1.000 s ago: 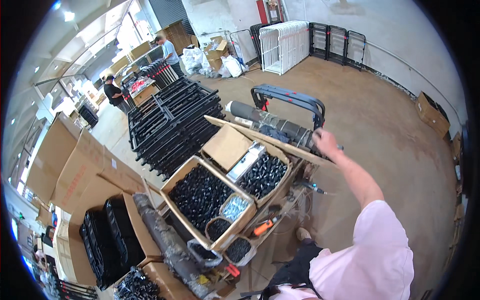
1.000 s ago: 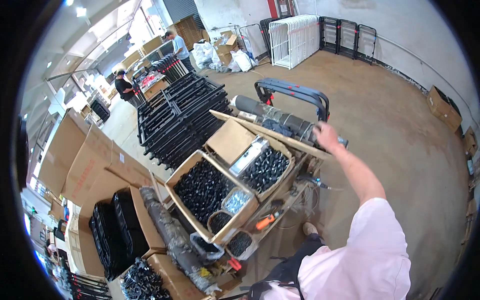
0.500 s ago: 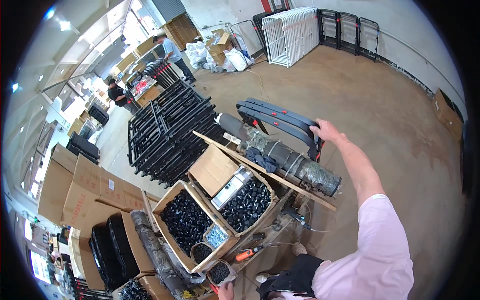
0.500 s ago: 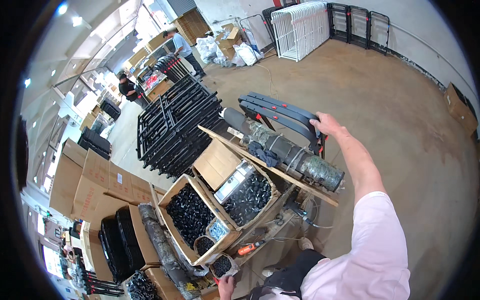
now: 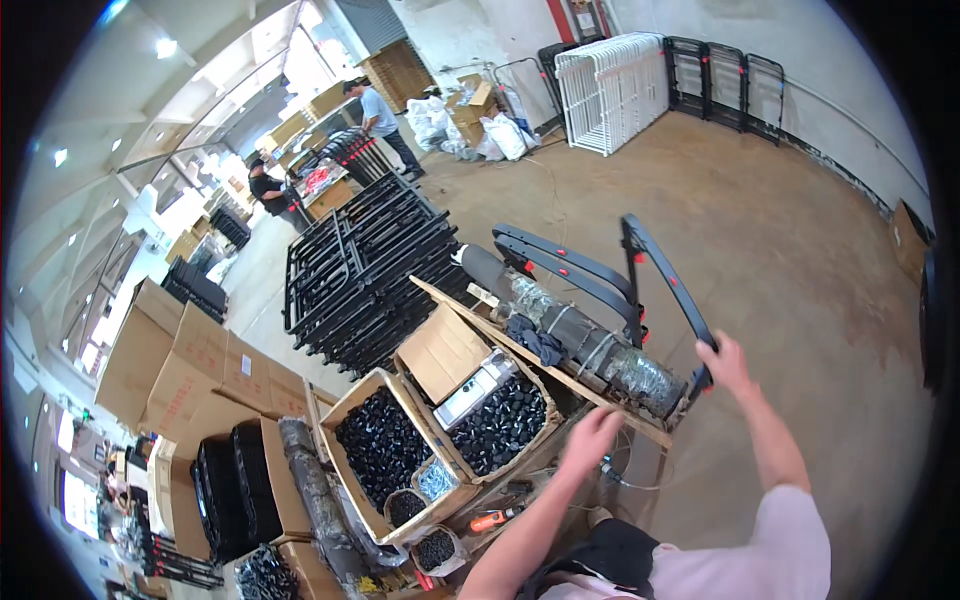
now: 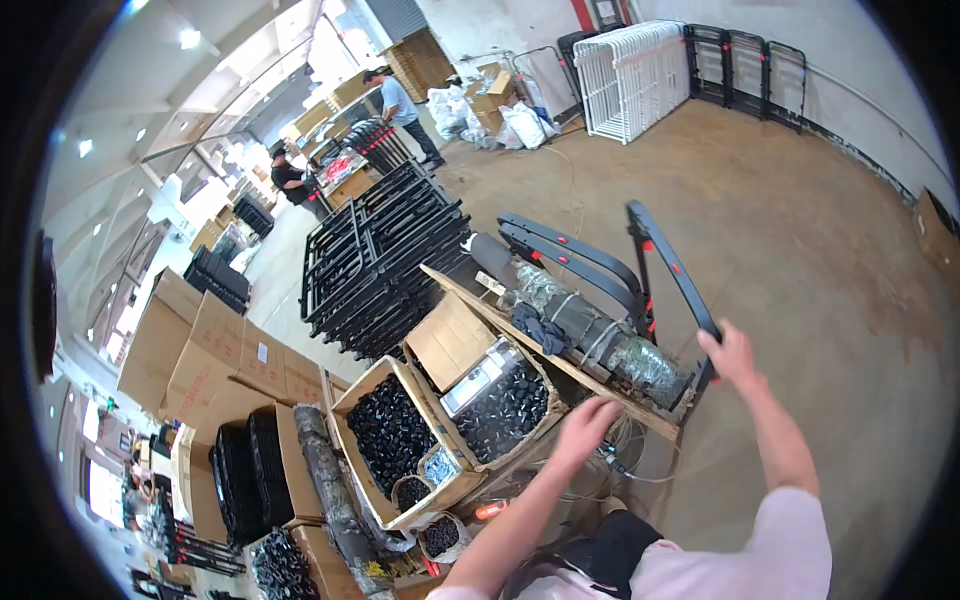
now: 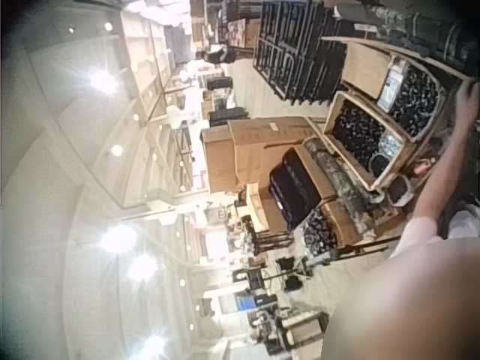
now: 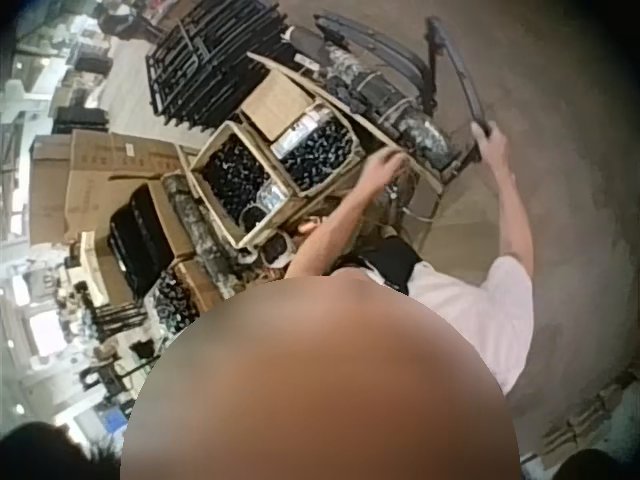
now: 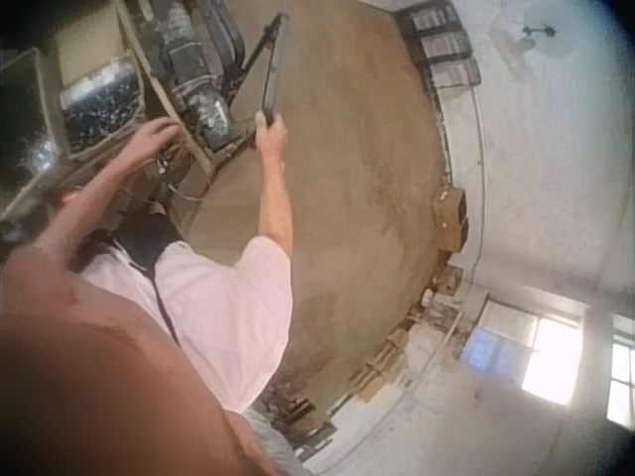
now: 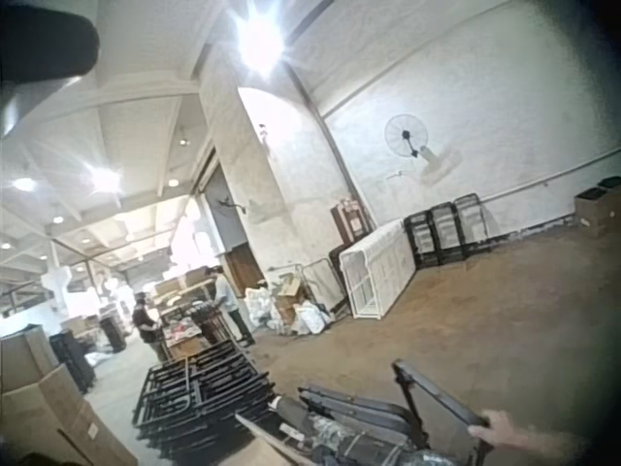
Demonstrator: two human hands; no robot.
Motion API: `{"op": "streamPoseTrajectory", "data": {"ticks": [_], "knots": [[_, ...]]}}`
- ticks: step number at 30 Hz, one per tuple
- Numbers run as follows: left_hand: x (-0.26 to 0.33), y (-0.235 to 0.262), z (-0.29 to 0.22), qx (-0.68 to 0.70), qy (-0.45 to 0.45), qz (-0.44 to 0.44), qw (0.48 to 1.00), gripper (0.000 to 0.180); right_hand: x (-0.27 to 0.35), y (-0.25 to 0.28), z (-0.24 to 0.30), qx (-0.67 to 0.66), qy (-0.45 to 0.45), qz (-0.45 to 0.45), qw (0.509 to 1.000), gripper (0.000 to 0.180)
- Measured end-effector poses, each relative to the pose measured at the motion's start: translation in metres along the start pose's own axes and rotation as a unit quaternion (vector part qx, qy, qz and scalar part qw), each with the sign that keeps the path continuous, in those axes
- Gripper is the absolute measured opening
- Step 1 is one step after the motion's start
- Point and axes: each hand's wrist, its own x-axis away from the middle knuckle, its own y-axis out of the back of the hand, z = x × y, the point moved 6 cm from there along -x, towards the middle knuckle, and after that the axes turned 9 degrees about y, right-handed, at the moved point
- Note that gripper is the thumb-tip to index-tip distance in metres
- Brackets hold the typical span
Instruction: Assembling components of a leaf blower by connecting wires and using an electric screwdriver.
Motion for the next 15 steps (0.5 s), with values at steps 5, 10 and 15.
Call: {"op": "streamPoseTrajectory", "data": {"ticks": [5,10,15], "knots": [[-0.069,-0.145,-0.045,0.298,0.094,0.131,0.941,0.038,0.110,0.004,-0.003,-0.330,-0.146,0.047,0.931,0.046],[-0.029,-0.205,-0.060,0.277,0.138,0.068,0.948,0.036,0.335,-0.063,-0.241,-0.417,-0.499,-0.053,0.758,0.066],[0.031,-0.198,-0.046,0.208,0.150,0.128,0.958,0.036,0.412,-0.200,-0.170,-0.609,-0.620,-0.146,0.473,0.077]]}}
